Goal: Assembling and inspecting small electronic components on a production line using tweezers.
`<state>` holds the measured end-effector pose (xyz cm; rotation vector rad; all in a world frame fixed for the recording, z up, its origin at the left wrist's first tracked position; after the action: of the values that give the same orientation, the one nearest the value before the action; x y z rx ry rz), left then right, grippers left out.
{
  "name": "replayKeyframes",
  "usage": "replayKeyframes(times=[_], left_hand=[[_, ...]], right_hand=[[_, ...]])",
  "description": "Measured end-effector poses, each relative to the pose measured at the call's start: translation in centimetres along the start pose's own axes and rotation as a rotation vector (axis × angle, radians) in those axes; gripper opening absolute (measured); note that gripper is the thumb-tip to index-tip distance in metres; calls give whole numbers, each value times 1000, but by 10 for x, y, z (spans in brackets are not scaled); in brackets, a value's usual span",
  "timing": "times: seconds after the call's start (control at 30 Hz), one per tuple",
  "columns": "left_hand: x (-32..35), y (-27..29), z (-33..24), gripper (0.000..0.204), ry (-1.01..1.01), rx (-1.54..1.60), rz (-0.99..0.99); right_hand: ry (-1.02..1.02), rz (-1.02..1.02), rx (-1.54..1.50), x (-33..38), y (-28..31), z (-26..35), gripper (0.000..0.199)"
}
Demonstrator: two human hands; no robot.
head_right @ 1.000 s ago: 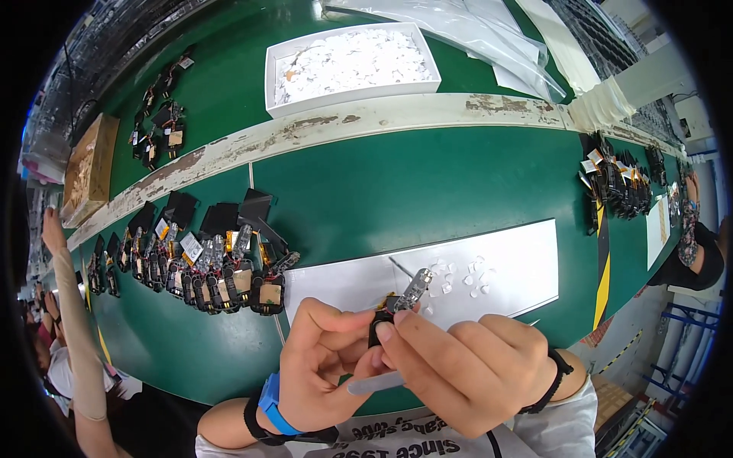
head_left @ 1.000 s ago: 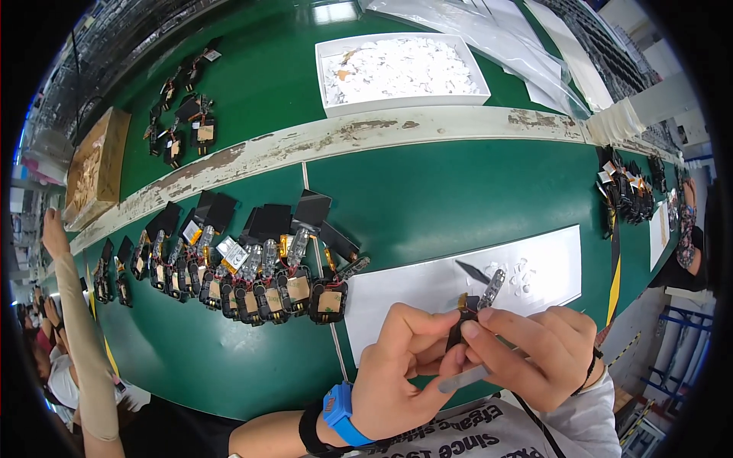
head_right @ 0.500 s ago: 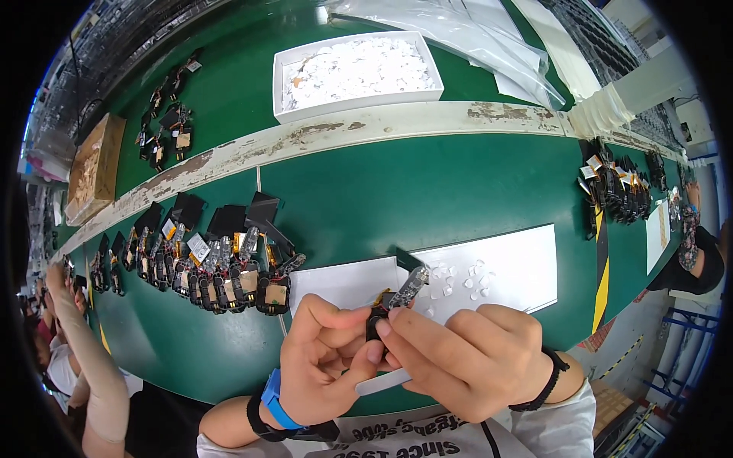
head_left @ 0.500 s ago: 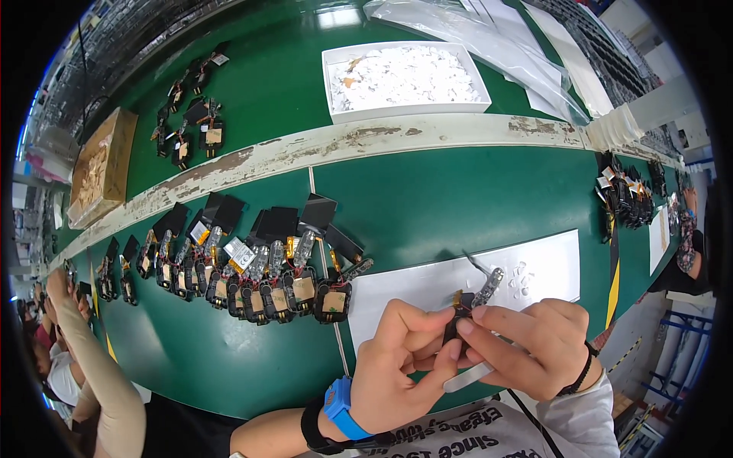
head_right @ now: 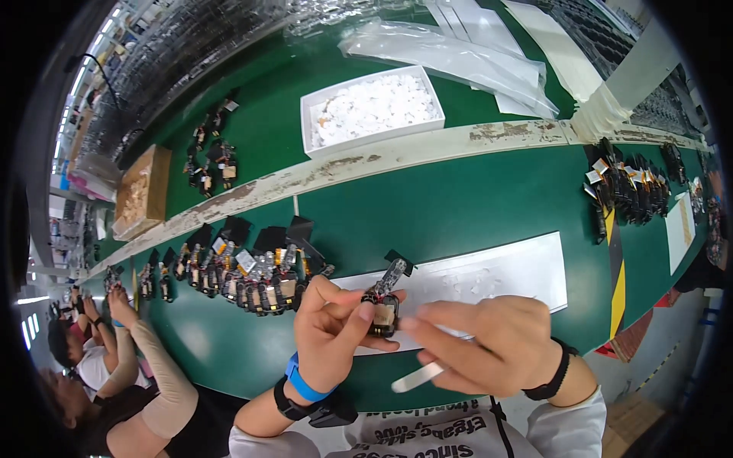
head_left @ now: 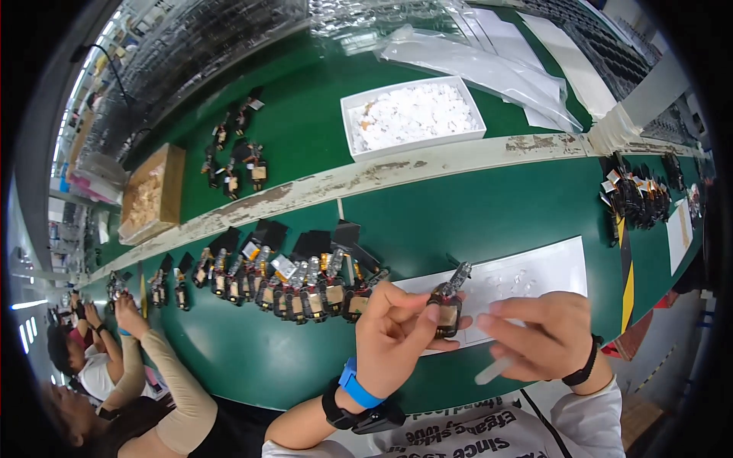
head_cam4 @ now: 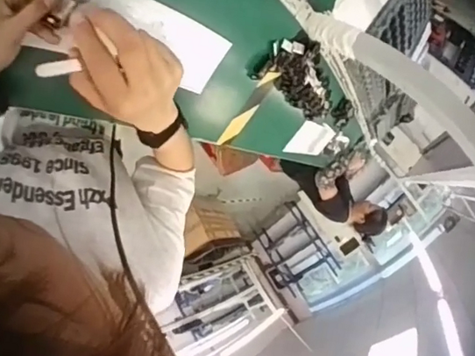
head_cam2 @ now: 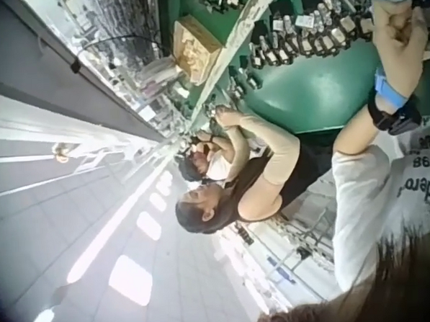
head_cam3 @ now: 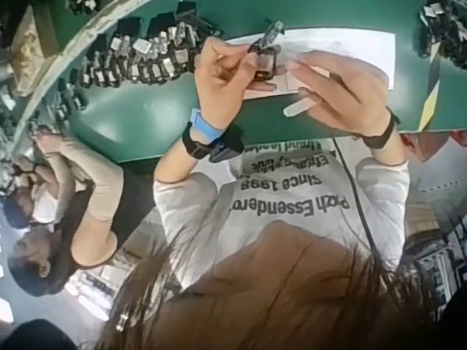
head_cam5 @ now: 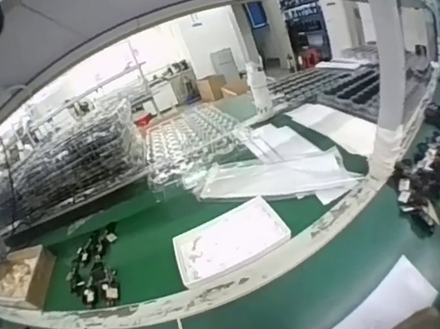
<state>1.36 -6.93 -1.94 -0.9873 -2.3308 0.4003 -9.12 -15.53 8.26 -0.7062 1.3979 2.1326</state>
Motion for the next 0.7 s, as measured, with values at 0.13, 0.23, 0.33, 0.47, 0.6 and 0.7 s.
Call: replayKeyframes(times=[0.13, 0.23, 0.33, 0.47, 0.6, 0.7], left_hand=[[0, 6, -15, 9, -123, -223, -79], [9, 24, -24, 10, -156, -426, -95], [14, 48, -31, 9, -212, -482, -202], [15, 48, -40, 11, -386, -751, -301], [14, 37, -44, 10, -491, -1097, -325], [13, 35, -48, 10, -525, -1143, -365]], right_hand=[[-56, -27, 4, 2, 9, -9, 35], [-95, 54, -39, 4, 4, -10, 34], [-89, 205, -92, 13, -8, -6, 30], [-34, 393, -96, 29, -26, 5, 27], [-38, 459, -112, 36, -34, 8, 29], [-64, 501, -87, 40, -38, 5, 34]])
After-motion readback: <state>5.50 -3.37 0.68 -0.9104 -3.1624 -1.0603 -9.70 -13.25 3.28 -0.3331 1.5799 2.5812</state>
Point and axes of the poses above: each hand's wrist, its own x-axis away from the middle knuckle, its own y-axis out of the back of the hand, z = x × y, the point moved 9 cm from there along -x, towards the middle knuckle, and after that the axes turned 10 degrees about -z, right-handed, at the moved point
